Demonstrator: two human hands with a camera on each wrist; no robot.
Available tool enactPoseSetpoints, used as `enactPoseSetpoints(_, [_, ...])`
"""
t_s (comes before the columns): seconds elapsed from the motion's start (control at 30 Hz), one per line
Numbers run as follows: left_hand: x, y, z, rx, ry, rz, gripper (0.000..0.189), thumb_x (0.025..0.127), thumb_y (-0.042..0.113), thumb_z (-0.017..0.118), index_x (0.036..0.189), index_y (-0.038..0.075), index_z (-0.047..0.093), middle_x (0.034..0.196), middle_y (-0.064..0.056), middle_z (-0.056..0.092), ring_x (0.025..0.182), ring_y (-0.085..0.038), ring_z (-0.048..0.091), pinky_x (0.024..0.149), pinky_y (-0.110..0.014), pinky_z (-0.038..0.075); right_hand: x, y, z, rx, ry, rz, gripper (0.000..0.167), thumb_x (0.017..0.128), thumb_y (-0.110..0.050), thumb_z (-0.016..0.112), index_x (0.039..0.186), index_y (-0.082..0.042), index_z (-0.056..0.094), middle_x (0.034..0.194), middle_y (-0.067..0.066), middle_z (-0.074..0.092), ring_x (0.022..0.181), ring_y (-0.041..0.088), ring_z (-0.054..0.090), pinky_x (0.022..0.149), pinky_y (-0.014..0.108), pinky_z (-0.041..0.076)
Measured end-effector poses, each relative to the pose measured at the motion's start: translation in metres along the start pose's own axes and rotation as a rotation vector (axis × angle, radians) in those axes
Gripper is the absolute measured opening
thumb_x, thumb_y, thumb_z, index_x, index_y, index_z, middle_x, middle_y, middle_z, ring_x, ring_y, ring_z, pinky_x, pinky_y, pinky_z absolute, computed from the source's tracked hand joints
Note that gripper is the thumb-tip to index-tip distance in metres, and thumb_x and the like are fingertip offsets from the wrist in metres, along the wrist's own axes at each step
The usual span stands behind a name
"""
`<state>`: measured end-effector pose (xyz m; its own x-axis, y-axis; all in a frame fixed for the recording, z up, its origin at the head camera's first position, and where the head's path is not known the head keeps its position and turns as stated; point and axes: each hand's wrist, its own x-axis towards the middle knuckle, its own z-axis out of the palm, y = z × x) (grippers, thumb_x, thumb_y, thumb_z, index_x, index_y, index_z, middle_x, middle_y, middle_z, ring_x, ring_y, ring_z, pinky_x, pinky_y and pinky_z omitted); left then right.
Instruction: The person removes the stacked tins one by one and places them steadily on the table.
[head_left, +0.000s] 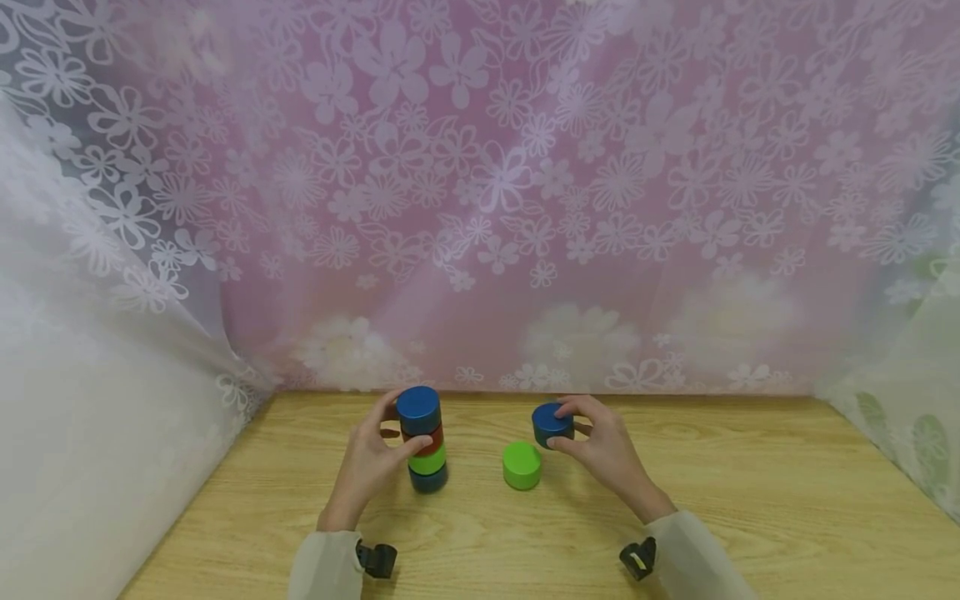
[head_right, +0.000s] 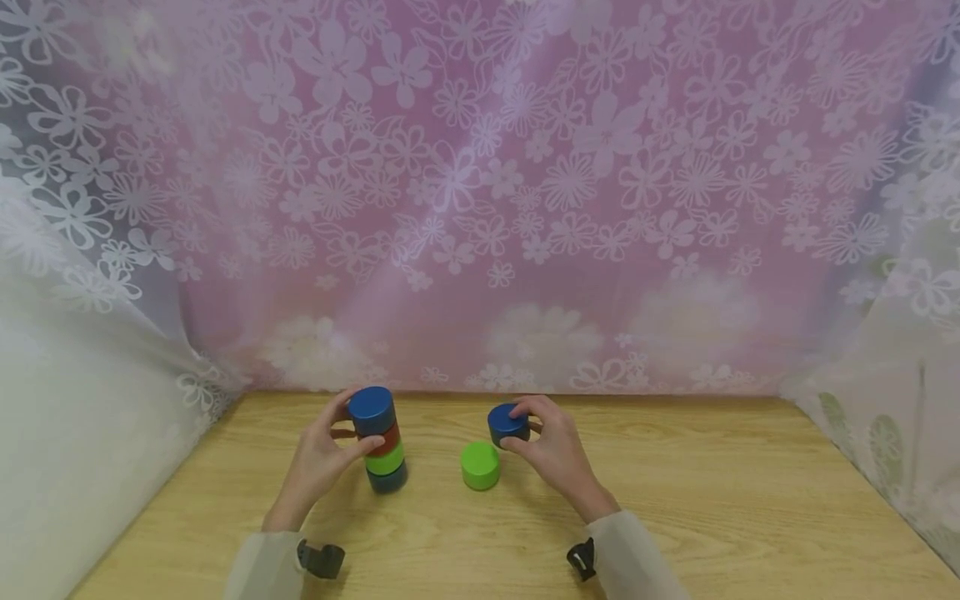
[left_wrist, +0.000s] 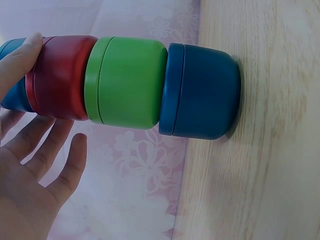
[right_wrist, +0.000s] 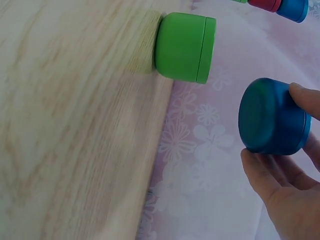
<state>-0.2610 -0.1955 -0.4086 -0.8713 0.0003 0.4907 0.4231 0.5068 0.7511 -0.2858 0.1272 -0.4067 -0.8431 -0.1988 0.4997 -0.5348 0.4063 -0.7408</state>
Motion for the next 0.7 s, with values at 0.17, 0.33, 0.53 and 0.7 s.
enactPoseSetpoints(0.17, [0.001,0.001,0.0,-0.007,-0.006,-0.013,0.071,0.083,0.01,0.086,0.145,0.009,0.052,0.12,-0.014,0.066,0.108,-0.031,0.063,0.085,-0.055,0.056,-0.001,0.002,-0.001,-0.011,-0.007,0.002,0.029,0.078,0.01,0.083,0.102,0.0,0.068,0.121,0.021,0.064,0.113,0.044,0.062,0.088,0.05,0.057])
enactPoseSetpoints(0.33, [0.001,0.001,-0.001,-0.012,-0.005,-0.022,0.071,0.083,0.01,0.086,0.145,0.008,0.051,0.12,-0.014,0.066,0.108,-0.031,0.062,0.086,-0.057,0.055,-0.002,0.006,0.0,-0.006,-0.019,0.014,0.029,0.077,0.011,0.083,0.1,0.001,0.068,0.121,0.022,0.064,0.112,0.044,0.063,0.087,0.049,0.058])
enactPoseSetpoints(0.53, [0.001,0.001,0.0,-0.017,-0.005,-0.015,0.072,0.082,0.009,0.087,0.145,0.008,0.052,0.12,-0.014,0.066,0.108,-0.032,0.062,0.085,-0.058,0.055,-0.005,0.009,-0.001,-0.014,-0.026,0.043,0.028,0.078,0.01,0.082,0.1,0.001,0.068,0.12,0.022,0.064,0.112,0.044,0.062,0.088,0.053,0.057])
enactPoseSetpoints(0.7, [0.0,0.0,0.0,-0.014,-0.002,-0.013,0.072,0.082,0.008,0.087,0.145,0.008,0.052,0.119,-0.014,0.067,0.108,-0.032,0.063,0.085,-0.058,0.055,-0.005,0.012,-0.003,-0.016,-0.045,0.063,0.026,0.079,0.009,0.082,0.099,0.001,0.068,0.121,0.022,0.064,0.112,0.045,0.062,0.088,0.052,0.057])
